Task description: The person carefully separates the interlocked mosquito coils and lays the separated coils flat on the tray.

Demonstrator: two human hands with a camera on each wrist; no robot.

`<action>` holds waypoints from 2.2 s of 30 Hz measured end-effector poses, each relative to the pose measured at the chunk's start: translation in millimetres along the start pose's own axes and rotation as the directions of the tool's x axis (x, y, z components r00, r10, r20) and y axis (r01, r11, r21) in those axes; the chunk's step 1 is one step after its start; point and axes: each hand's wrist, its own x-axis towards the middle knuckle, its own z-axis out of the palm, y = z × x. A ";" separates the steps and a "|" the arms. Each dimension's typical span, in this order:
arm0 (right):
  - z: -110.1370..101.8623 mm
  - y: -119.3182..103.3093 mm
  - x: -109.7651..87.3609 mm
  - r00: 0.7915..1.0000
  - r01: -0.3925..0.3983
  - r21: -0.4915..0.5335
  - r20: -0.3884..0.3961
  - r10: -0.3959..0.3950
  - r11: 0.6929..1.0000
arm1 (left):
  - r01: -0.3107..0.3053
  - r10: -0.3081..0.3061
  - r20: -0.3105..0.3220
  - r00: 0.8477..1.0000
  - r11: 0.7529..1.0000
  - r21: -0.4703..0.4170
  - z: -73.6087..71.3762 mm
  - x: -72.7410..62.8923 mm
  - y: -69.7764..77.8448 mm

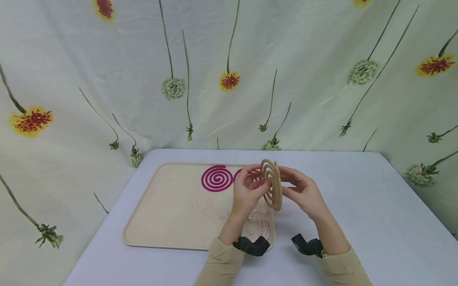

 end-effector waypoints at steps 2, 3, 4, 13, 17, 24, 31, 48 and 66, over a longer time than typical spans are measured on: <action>-0.3 0.2 0.2 1.000 0.003 0.000 -0.002 -0.003 1.000 | -0.001 0.001 -0.005 1.000 1.000 0.000 -0.1 0.0 0.7; -0.3 0.3 0.4 1.000 0.003 -0.002 -0.006 -0.003 1.000 | -0.003 0.003 -0.007 1.000 1.000 -0.003 -0.3 0.1 0.7; -0.2 0.2 0.6 1.000 0.005 -0.005 -0.012 -0.005 1.000 | -0.005 0.005 -0.010 1.000 1.000 -0.008 -0.7 0.3 0.8; -3.3 1.6 0.1 0.994 0.020 -0.028 -0.107 -0.023 0.999 | -0.007 0.009 -0.055 0.998 1.000 0.021 -5.0 2.4 1.8; -3.9 1.7 0.0 0.992 0.011 -0.034 -0.126 -0.015 0.999 | 0.003 -0.001 -0.060 0.998 0.999 0.035 -5.5 1.9 2.8; -1.1 0.4 1.2 0.983 0.011 -0.049 -0.182 -0.019 0.999 | -0.003 0.006 -0.106 0.994 1.000 0.029 -9.3 4.4 0.7; -3.5 1.5 2.2 0.938 -0.134 -0.162 -0.340 0.072 0.978 | 0.008 -0.011 -0.158 0.987 1.000 -0.019 -22.8 9.4 0.8; -50.9 5.4 -5.6 0.923 -0.177 0.055 0.357 0.146 0.983 | 0.117 -0.031 0.500 0.865 0.983 -0.142 -82.9 9.9 4.9; -38.7 3.2 -1.6 0.962 -0.177 0.003 0.210 0.172 0.984 | 0.109 -0.082 0.271 0.959 0.990 -0.086 -68.4 10.4 11.6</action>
